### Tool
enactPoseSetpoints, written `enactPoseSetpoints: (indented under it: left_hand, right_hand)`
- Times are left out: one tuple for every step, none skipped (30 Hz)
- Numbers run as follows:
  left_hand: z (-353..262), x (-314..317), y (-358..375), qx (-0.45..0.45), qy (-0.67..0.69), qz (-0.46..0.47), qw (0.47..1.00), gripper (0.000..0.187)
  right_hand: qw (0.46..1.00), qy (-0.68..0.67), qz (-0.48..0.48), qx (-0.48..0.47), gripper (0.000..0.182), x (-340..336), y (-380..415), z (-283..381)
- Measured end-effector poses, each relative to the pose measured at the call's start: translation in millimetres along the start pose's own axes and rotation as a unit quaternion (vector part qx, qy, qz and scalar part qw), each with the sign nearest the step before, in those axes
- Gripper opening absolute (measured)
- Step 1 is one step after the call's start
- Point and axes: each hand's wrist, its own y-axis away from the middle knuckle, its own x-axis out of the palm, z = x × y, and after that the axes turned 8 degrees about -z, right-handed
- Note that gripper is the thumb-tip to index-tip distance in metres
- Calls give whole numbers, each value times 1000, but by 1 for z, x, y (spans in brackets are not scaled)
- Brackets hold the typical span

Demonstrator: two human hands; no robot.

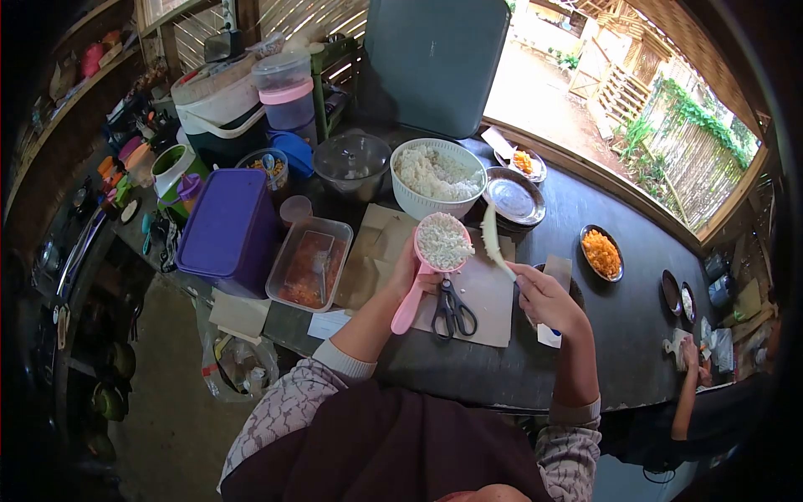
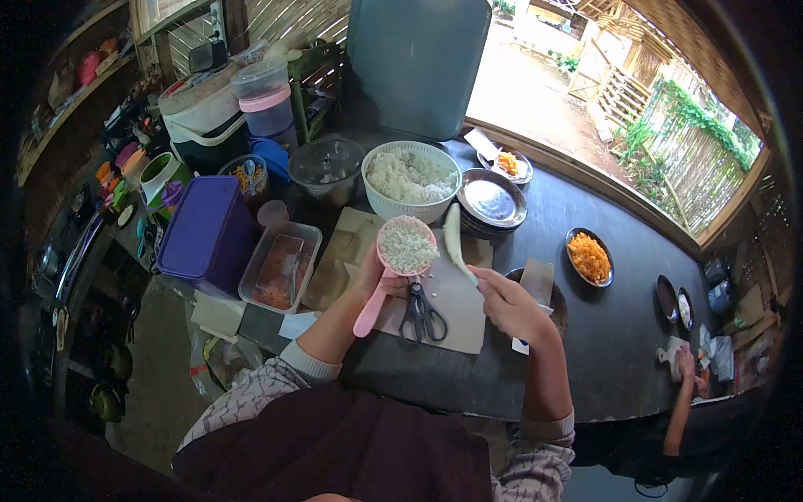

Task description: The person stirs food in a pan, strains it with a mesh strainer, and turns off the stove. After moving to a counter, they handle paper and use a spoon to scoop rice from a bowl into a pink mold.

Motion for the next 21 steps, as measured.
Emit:
enactPoseSetpoints:
  left_hand:
    - [-2,2,2,-1,1,1,1000,62]
    - [-4,4,5,-33,45,36,998,63]
    - [-7,9,9,-65,89,72,991,64]
    - [-7,11,11,-65,90,73,991,64]
    - [-8,14,12,-54,80,53,994,64]
    - [-8,14,13,-43,70,32,996,65]
    - [-5,11,10,-42,71,32,996,65]
    - [-1,4,6,-32,74,40,996,65]
    - [-1,3,5,-22,76,49,996,66]
    - [-1,2,6,-22,75,48,996,66]
    - [-1,1,6,-20,70,26,997,65]
    - [-1,1,6,-18,65,5,998,65]
    - [-1,2,6,-18,65,5,998,65]
    - [-2,2,6,-10,39,3,999,64]
    - [-3,2,7,-1,12,0,1000,64]
    - [-2,1,7,0,12,-2,1000,64]
    - [-2,0,6,-8,4,-7,1000,63]
    - [-2,0,6,-17,-4,-13,1000,62]
    - [-2,0,7,-16,-5,-14,1000,62]
    - [-3,1,7,1,-38,-10,999,62]
    - [-3,2,7,18,-71,-6,997,61]
  right_hand:
    - [1000,1,-1,1,34,1,1,-1]
    - [998,-54,8,43,33,4,2,-2]
    - [990,-109,16,85,33,7,3,-5]
    - [990,-108,15,85,33,13,2,-11]
    - [987,-139,24,79,33,21,0,-20]
    - [982,-170,34,73,32,28,-1,-24]
    - [976,-199,32,76,34,35,-1,-23]
    - [976,-199,33,76,34,39,-2,-22]
    - [980,-184,27,72,34,42,-2,-20]
    - [983,-169,20,69,35,45,-3,-19]
    - [993,-109,-9,43,34,47,-5,-20]
    - [993,-109,-9,43,34,50,-8,-25]
    - [993,23,-74,-93,33,53,-11,-32]
    - [953,154,-135,-225,32,56,-12,-35]
    - [953,154,-134,-225,32,56,-9,-26]
    - [949,225,-121,-186,31,55,-3,-9]
    - [938,294,-108,-146,31,54,0,0]
    - [939,293,-106,-147,31,54,-2,1]
    - [931,310,-103,-161,31,54,-4,1]
    - [923,327,-100,-175,32,54,-7,0]
    - [924,327,-99,-175,32,54,-11,1]
